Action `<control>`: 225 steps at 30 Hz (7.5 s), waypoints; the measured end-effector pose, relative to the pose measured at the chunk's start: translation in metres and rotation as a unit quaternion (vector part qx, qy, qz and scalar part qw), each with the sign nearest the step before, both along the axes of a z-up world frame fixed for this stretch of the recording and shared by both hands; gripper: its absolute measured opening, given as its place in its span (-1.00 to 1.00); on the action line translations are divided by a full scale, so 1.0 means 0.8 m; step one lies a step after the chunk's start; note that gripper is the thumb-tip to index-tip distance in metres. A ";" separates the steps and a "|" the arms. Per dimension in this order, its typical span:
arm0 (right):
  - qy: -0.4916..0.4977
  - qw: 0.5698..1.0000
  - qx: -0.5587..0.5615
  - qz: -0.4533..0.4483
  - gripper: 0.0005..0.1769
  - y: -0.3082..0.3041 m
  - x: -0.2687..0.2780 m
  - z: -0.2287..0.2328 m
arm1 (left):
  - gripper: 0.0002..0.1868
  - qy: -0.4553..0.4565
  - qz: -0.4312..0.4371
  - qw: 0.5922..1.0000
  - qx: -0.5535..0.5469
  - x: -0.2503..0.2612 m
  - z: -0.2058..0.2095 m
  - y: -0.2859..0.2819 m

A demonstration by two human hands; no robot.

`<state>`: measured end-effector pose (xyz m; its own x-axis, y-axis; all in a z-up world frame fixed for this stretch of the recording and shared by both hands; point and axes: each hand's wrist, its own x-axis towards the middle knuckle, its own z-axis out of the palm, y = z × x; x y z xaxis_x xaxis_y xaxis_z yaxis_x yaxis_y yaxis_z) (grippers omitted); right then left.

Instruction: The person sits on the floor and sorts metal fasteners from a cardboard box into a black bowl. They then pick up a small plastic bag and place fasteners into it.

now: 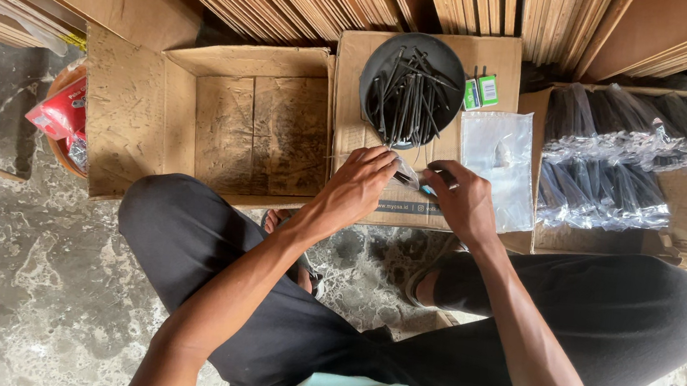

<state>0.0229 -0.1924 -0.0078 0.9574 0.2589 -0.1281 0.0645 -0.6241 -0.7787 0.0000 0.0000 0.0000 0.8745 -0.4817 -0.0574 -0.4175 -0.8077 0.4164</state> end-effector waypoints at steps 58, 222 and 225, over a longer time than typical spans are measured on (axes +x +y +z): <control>-0.084 0.969 -0.116 0.203 -0.60 0.029 -0.003 0.003 | -0.47 0.049 -0.001 0.996 -0.072 0.004 0.021 0.007; -0.063 0.972 -0.206 0.096 -0.64 0.001 -0.018 0.009 | -0.60 0.215 0.097 0.946 -0.220 0.007 0.028 -0.005; -0.045 0.977 -0.196 0.065 -0.61 -0.002 -0.016 0.004 | -0.60 0.169 0.046 0.978 -0.113 0.010 0.037 -0.001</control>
<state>0.0104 -0.1940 -0.0050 0.9312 0.3276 -0.1595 0.2208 -0.8555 -0.4683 0.0078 -0.0005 0.0296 0.8642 -0.4358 -0.2514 -0.1555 -0.7066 0.6903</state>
